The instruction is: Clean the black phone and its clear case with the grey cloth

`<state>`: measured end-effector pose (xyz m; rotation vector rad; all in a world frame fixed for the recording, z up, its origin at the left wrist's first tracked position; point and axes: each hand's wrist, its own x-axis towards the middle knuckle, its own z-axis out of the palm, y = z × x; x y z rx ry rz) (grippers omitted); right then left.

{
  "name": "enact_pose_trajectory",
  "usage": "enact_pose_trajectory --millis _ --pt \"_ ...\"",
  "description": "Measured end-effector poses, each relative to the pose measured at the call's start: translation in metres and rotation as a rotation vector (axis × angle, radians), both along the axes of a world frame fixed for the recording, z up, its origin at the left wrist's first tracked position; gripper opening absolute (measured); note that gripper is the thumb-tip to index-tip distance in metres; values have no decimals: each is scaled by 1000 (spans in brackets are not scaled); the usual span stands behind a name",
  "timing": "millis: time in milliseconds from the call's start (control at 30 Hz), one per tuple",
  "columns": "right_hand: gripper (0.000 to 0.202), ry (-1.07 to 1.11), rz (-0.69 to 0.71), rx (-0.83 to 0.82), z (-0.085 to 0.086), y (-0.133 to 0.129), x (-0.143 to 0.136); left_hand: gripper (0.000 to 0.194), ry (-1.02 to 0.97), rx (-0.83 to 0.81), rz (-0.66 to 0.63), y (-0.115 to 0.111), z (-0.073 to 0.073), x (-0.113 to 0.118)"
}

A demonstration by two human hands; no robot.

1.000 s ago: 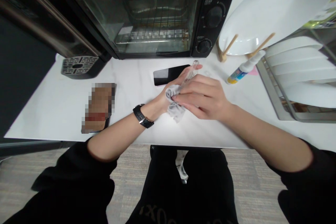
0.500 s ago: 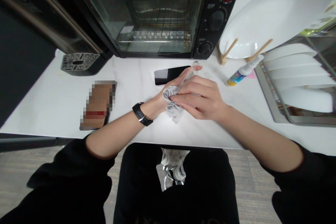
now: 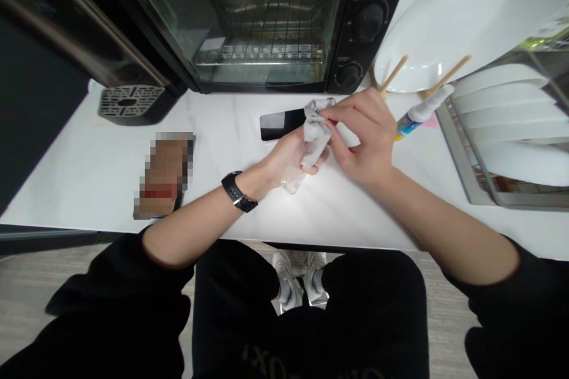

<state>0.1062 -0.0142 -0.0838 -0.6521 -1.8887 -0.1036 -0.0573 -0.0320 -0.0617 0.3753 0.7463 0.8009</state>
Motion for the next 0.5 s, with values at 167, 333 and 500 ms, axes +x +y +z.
enact_pose_trajectory --millis 167,333,500 --pt "25 41 -50 -59 -4 2 -1 34 -9 20 -41 2 0 -2" --pt "27 73 -75 -146 -8 6 2 28 -3 36 -70 1 1 -2" --pt "22 96 -61 -86 -9 3 2 34 49 60 -35 -2 1 0"
